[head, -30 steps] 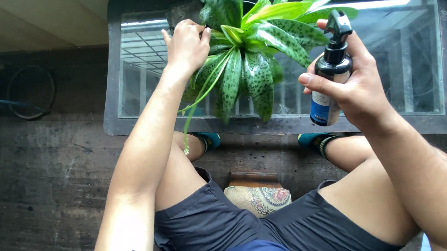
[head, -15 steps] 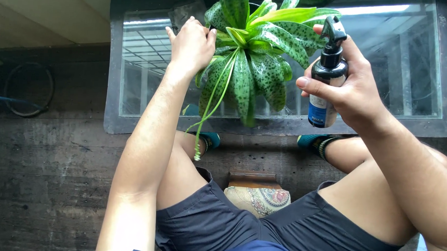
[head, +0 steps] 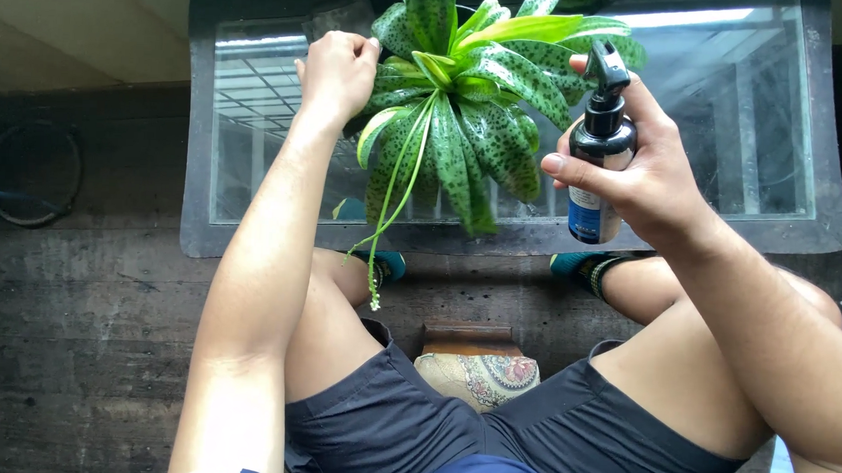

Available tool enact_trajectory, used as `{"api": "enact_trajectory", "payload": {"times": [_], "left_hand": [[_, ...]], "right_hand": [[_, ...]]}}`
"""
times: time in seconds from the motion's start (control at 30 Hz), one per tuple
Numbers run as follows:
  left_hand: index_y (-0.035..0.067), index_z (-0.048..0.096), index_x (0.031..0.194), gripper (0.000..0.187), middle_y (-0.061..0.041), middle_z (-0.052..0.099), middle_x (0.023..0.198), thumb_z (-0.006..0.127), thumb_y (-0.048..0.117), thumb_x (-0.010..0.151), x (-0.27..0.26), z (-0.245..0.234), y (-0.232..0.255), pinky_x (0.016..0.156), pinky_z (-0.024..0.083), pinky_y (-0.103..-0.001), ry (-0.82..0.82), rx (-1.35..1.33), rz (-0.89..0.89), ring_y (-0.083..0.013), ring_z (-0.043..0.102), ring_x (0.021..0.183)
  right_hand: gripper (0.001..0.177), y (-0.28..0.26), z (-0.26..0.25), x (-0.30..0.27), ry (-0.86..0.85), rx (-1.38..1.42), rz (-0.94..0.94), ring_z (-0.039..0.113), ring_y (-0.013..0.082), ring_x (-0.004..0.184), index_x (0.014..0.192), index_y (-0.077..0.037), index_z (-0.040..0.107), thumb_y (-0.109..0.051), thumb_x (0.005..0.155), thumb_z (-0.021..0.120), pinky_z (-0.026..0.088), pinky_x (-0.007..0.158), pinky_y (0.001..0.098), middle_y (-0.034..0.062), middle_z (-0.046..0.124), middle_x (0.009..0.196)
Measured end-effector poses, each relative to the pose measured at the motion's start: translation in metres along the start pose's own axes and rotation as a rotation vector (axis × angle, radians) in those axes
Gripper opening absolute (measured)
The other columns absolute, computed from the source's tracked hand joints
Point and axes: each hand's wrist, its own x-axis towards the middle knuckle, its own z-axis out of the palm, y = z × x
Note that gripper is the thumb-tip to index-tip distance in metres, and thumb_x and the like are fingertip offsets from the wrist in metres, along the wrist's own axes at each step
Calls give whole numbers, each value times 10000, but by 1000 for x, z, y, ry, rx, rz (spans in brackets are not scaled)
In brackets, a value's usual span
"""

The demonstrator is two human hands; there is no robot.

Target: The person is using a spray bottle to mist the leaves of a potted plant on a glass table, while using their other hand to move the leaves for better coverage.

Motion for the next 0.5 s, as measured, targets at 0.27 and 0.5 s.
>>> {"api": "enact_trajectory", "payload": {"times": [0.27,0.5], "left_hand": [[170,737,717,371,-13,758,766,593,299,1034,6,7,-3,1107,282,-680,22,3,44,-298,680,872],[81,761,722,403,-95,778,989,572,229,1046,1,1,4,1162,106,-780,-23,113,143,-324,633,1209]], "right_hand": [[778,-1,-2,1,-1,-13,-8,640,159,791,1567,-112,378,-82,886,755,557,797,293,98,634,876],[770,-3,2,1,-24,-31,-45,628,145,714,1564,-87,376,-59,895,757,552,726,269,85,620,832]]}}
